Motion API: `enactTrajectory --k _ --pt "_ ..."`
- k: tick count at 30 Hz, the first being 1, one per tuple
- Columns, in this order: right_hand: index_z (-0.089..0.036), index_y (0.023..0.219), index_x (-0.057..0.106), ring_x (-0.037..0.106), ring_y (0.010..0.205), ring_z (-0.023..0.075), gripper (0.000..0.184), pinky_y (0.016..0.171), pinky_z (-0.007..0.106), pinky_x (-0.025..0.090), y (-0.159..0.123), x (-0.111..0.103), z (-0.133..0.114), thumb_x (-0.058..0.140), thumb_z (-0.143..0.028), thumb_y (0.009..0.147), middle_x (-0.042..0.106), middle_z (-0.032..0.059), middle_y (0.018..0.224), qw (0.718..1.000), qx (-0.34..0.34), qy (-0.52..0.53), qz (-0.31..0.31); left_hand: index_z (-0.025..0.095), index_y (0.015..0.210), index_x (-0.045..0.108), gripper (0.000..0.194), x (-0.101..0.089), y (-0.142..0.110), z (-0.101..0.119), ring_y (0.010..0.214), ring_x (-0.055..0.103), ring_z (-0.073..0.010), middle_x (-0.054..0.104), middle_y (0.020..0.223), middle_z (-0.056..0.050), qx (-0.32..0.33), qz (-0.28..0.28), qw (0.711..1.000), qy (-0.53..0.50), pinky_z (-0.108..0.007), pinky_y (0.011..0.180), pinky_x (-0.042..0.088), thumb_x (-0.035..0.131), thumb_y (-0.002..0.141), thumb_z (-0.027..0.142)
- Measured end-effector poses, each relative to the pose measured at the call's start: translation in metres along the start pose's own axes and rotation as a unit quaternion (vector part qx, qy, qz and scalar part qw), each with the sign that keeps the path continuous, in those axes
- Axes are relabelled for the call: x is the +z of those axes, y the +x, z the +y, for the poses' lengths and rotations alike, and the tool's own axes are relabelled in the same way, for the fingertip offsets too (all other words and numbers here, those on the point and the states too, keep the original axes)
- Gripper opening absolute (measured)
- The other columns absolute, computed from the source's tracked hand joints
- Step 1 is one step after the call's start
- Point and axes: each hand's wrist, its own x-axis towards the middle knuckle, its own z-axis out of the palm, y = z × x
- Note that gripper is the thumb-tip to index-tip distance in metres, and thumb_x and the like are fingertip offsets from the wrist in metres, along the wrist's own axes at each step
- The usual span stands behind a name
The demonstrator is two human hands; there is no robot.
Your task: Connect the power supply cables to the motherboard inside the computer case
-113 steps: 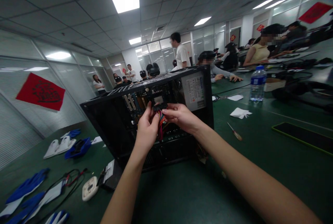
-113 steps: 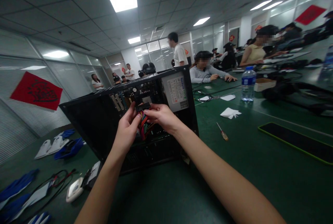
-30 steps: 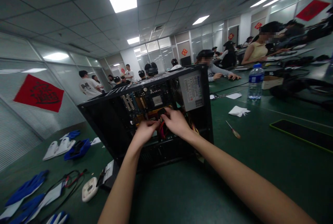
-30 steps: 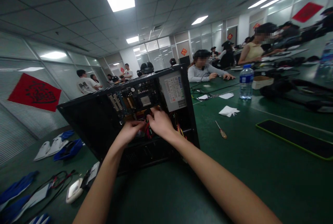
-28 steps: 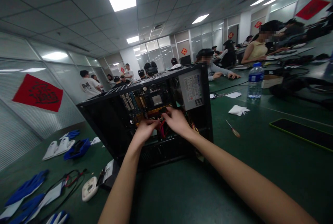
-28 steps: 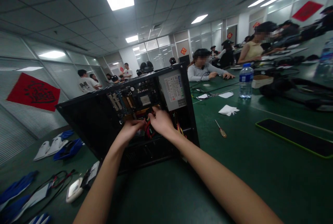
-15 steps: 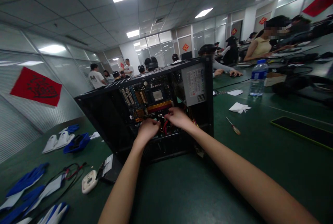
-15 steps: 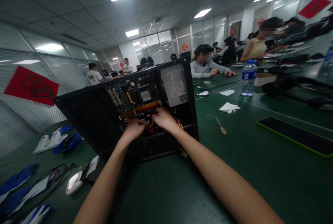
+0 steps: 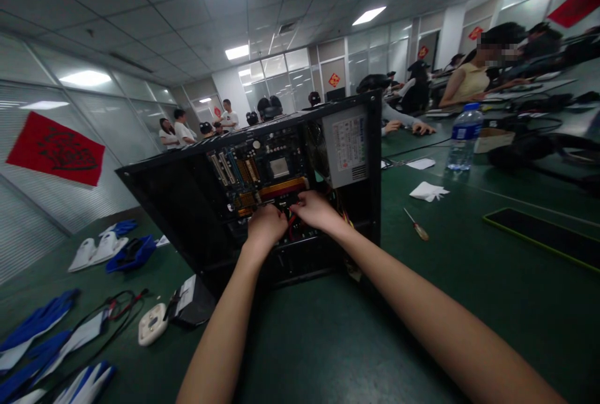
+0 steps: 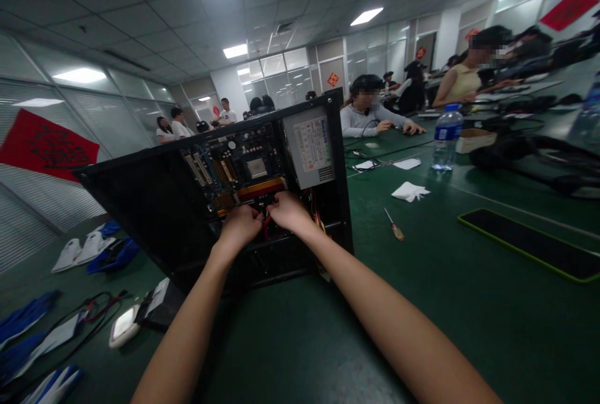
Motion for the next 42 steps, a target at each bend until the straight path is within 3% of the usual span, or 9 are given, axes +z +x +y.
enactTrajectory --k 9,20,30,38,42 --pt "-0.015 0.078 0.066 0.059 0.059 0.0144 0.014 0.052 0.025 0.031 0.004 0.002 0.001 0.064 -0.024 0.088 0.067 0.0044 0.069 1.000 0.005 0.020 0.007 0.012 0.091 0.079 0.032 -0.011 0.005 0.007 0.083 0.072 -0.0291 0.076 0.088 -0.022 0.006 -0.015 0.999 0.030 -0.031 0.068 0.046 0.053 0.089 0.031" --pt "-0.014 0.077 0.065 0.058 0.060 0.0130 0.014 0.052 0.023 0.032 0.004 0.004 0.002 0.065 -0.022 0.088 0.067 0.0031 0.070 0.999 0.013 0.028 -0.008 0.013 0.095 0.077 0.031 -0.009 0.002 0.008 0.090 0.073 -0.0300 0.076 0.094 -0.020 0.006 -0.014 0.997 0.071 -0.031 0.070 0.051 0.050 0.090 0.028" --pt "-0.015 0.076 0.062 0.057 0.055 0.0123 0.016 0.051 0.024 0.030 0.006 0.006 0.005 0.065 -0.022 0.089 0.060 0.0001 0.062 0.999 0.015 0.038 -0.004 0.012 0.097 0.078 0.031 -0.005 0.006 0.005 0.093 0.073 -0.0300 0.076 0.097 -0.021 0.012 -0.016 0.999 0.041 -0.031 0.074 0.050 0.050 0.092 0.025" --pt "-0.013 0.085 0.065 0.060 0.061 0.0134 0.012 0.053 0.023 0.034 0.007 0.006 0.008 0.065 -0.023 0.091 0.068 0.0045 0.074 1.000 0.014 0.019 -0.014 0.012 0.094 0.078 0.029 -0.004 0.013 0.000 0.092 0.073 -0.0290 0.076 0.097 -0.021 -0.007 -0.016 1.000 0.005 -0.030 0.070 0.047 0.055 0.090 0.029" --pt "-0.013 0.086 0.064 0.060 0.059 0.0121 0.013 0.052 0.022 0.036 0.008 0.007 0.008 0.060 -0.021 0.095 0.069 0.0055 0.078 0.998 0.033 0.041 -0.030 0.015 0.083 0.078 0.027 0.003 0.015 -0.007 0.082 0.071 -0.0247 0.077 0.088 -0.017 0.002 -0.024 0.999 -0.026 -0.029 0.064 0.042 0.055 0.090 0.028"
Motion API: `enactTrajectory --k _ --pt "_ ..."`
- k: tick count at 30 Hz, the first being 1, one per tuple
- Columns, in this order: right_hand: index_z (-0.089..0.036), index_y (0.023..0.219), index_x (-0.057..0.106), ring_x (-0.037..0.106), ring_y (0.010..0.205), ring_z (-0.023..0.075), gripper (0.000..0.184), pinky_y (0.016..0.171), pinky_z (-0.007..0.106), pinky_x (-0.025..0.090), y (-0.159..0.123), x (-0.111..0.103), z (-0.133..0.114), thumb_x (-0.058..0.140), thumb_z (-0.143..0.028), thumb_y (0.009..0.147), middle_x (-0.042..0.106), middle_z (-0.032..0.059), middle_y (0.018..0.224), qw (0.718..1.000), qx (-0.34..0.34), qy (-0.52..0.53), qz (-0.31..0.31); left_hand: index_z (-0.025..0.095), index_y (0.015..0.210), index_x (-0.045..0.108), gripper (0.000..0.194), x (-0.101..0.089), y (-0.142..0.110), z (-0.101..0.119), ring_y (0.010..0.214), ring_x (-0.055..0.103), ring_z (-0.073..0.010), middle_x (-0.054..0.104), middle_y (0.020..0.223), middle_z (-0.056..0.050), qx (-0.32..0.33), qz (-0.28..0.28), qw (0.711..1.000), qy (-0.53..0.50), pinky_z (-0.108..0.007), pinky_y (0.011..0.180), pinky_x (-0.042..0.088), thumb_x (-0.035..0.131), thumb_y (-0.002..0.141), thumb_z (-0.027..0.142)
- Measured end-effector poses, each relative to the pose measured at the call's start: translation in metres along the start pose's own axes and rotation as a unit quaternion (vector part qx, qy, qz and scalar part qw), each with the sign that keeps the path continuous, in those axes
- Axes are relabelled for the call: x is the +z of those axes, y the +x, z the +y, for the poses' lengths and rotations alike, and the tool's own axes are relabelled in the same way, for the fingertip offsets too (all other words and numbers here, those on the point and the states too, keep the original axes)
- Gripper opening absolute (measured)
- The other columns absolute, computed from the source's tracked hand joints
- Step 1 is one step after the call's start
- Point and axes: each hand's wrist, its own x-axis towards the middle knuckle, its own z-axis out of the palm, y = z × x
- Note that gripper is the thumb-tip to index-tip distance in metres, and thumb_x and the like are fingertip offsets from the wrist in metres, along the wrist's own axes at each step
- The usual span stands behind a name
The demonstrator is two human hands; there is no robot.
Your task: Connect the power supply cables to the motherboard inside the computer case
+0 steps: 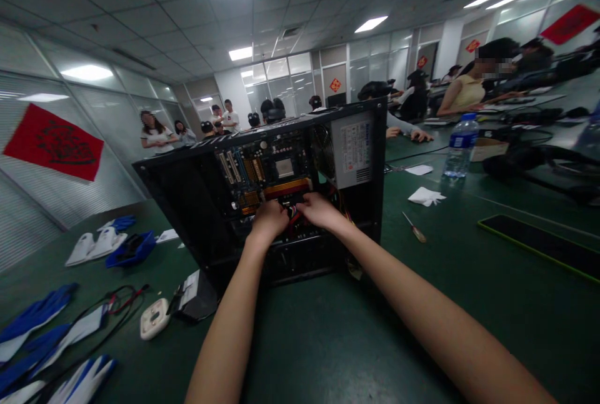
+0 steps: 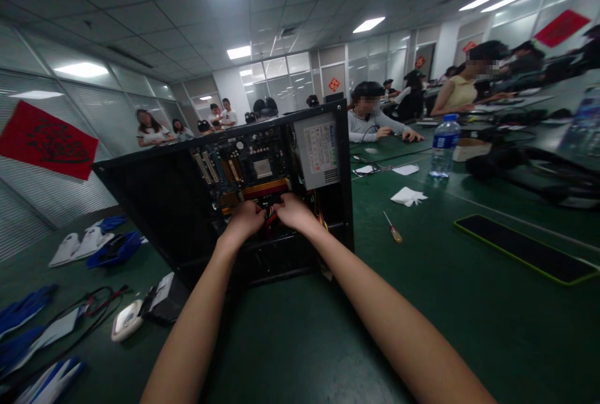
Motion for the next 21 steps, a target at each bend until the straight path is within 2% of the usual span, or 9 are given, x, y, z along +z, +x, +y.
enactTrajectory --k 5,10,17,21 --pt "-0.014 0.090 0.058 0.056 0.047 0.0081 0.013 0.043 0.021 0.035 -0.003 -0.003 -0.012 0.050 -0.016 0.100 0.068 0.0027 0.079 0.983 0.112 0.126 -0.074 0.019 0.078 0.077 0.031 0.004 0.001 -0.009 0.075 0.069 -0.0220 0.076 0.082 -0.011 0.008 -0.013 0.999 -0.032 -0.028 0.062 0.040 0.054 0.092 0.034" --pt "-0.015 0.089 0.054 0.057 0.047 0.0078 0.016 0.046 0.020 0.040 -0.006 -0.007 -0.024 0.047 -0.016 0.103 0.065 -0.0019 0.067 0.946 0.208 0.225 -0.104 0.019 0.085 0.078 0.035 0.004 0.003 -0.008 0.081 0.070 -0.0236 0.077 0.092 -0.014 -0.003 -0.005 1.000 -0.027 -0.029 0.065 0.041 0.051 0.094 0.038" --pt "-0.015 0.081 0.053 0.055 0.047 0.0077 0.024 0.047 0.018 0.040 0.004 -0.004 -0.020 0.047 -0.018 0.104 0.059 -0.0020 0.061 0.903 0.265 0.313 -0.127 0.019 0.090 0.079 0.034 0.005 0.002 -0.010 0.086 0.070 -0.0232 0.078 0.098 -0.014 0.007 -0.003 0.999 -0.039 -0.028 0.069 0.043 0.051 0.094 0.039" --pt "-0.016 0.078 0.049 0.052 0.045 0.0081 0.028 0.046 0.018 0.040 0.009 0.003 -0.019 0.043 -0.017 0.105 0.054 -0.0030 0.056 0.903 0.272 0.312 -0.112 0.019 0.091 0.079 0.034 0.006 0.003 -0.011 0.090 0.071 -0.0246 0.078 0.100 -0.014 0.014 -0.002 0.999 -0.045 -0.029 0.071 0.045 0.051 0.094 0.039"
